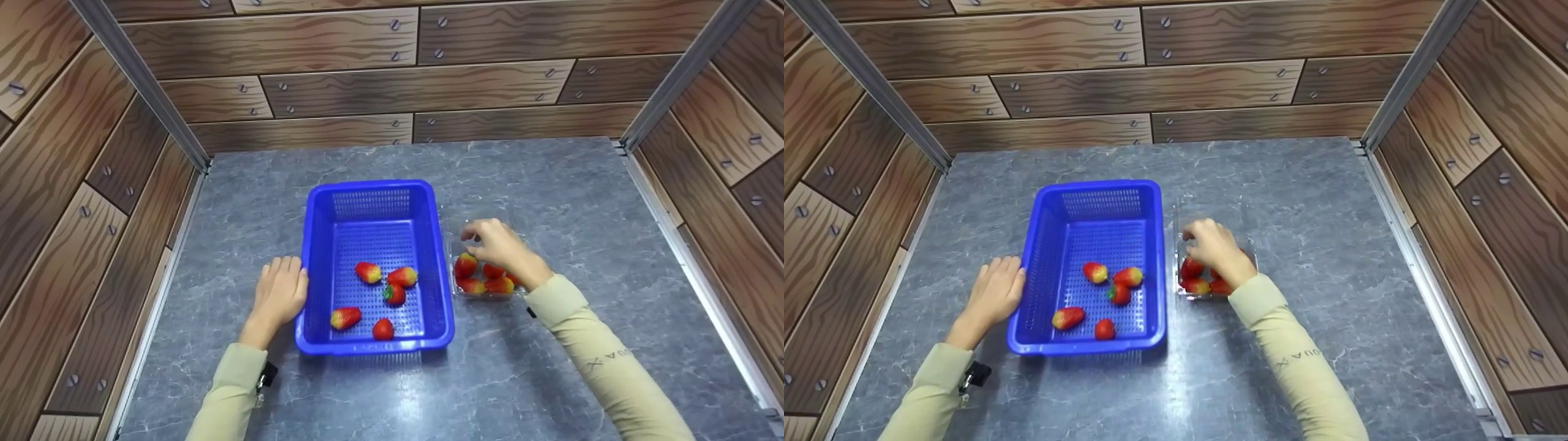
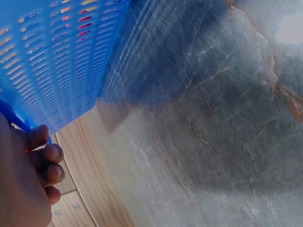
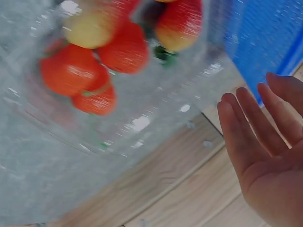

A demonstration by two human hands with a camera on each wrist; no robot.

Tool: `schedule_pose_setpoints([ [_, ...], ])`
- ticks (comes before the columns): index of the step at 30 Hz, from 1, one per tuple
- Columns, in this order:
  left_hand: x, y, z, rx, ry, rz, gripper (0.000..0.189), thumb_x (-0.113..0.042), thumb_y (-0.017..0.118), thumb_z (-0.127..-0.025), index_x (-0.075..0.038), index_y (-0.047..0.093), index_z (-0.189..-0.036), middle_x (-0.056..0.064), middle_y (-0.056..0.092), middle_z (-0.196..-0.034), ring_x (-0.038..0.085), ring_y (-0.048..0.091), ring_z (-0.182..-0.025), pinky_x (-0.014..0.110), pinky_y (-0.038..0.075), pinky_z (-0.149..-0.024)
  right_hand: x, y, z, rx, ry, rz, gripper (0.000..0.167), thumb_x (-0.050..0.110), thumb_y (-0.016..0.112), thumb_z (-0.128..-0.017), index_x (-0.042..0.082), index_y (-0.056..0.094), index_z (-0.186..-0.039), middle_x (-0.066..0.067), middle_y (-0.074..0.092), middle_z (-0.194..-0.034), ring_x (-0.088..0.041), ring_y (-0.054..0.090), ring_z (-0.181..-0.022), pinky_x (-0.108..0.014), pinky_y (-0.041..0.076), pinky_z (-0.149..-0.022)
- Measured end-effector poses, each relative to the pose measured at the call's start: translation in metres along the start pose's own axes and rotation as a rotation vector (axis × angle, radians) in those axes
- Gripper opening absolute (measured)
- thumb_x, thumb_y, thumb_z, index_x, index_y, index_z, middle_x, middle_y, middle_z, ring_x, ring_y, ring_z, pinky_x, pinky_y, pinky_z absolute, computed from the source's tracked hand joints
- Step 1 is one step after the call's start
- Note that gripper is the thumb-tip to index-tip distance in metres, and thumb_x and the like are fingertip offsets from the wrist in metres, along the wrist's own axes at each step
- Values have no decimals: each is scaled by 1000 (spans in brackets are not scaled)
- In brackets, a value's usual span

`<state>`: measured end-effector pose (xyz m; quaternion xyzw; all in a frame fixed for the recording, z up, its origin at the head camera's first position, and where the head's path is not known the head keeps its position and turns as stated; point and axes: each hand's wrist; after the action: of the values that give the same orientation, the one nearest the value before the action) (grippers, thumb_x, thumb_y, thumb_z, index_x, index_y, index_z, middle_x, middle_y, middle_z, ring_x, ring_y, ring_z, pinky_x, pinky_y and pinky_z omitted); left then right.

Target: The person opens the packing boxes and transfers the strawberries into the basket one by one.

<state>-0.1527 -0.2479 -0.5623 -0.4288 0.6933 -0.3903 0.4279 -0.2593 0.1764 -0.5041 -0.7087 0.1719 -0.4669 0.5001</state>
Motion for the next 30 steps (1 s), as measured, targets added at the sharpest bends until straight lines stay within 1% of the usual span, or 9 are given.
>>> schedule_pose_setpoints([
  [2,0,0,0,-2,1,-3,24,-18,40,-99,0,53,-90,18,54,-85,40,51,-83,49,38,-74,-7,6,2,7,-14,-17,20,0,71,-80,-3,72,-99,-18,71,-97,-39,67,-90,-50,54,-79],
  [7,0,0,0,-6,7,-10,26,-18,40,-100,1,54,-91,19,55,-85,41,51,-83,50,38,-74,-22,23,6,22,-81,-31,26,-7,70,-75,-5,71,-101,-19,70,-98,-39,66,-92,-52,52,-83],
  [10,0,0,1,-5,9,-11,26,-18,40,-100,1,54,-92,19,55,-85,41,51,-83,50,38,-75,-26,30,9,47,-103,-22,29,-8,71,-73,-4,71,-102,-18,68,-98,-37,64,-91,-52,51,-82],
  [14,0,0,1,-5,10,-8,26,-19,40,-100,2,54,-92,19,55,-86,41,51,-83,51,39,-75,-29,37,12,69,-98,11,31,-7,72,-70,-2,72,-101,-16,66,-97,-34,62,-87,-51,50,-77],
  [16,0,0,0,-11,12,-7,26,-19,40,-100,2,54,-92,19,54,-85,41,50,-82,51,39,-75,-31,41,15,70,-88,27,33,-6,73,-69,-1,72,-101,-16,65,-97,-34,62,-88,-51,50,-76],
  [19,0,1,0,-27,21,-9,25,-18,41,-99,2,54,-91,19,54,-84,41,50,-81,51,39,-74,-34,46,18,74,-74,43,36,-6,71,-68,-1,72,-103,-16,64,-98,-37,62,-93,-52,51,-79],
  [22,0,2,1,-36,27,-15,24,-18,42,-99,2,54,-91,19,54,-83,41,50,-80,51,39,-73,-37,51,20,68,-62,44,38,-7,69,-68,-1,72,-105,-17,65,-101,-41,63,-98,-54,50,-84],
  [26,-1,1,1,-18,8,-12,24,-18,43,-99,1,53,-90,19,54,-84,40,50,-82,49,38,-74,-39,55,21,48,-58,40,40,-9,67,-67,-2,71,-106,-18,66,-103,-40,64,-100,-52,50,-88],
  [30,-1,0,0,-3,-8,-3,24,-18,42,-99,1,53,-90,18,54,-85,40,50,-83,49,38,-74,-39,56,20,37,-54,41,40,-10,67,-67,-2,71,-106,-17,66,-102,-39,64,-99,-51,50,-87],
])
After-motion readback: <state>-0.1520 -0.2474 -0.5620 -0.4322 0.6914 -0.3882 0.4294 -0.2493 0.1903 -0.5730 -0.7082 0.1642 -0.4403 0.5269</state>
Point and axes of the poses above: each hand's wrist, its own z-axis away from the middle knuckle, its own y-axis out of the palm, x = y × z
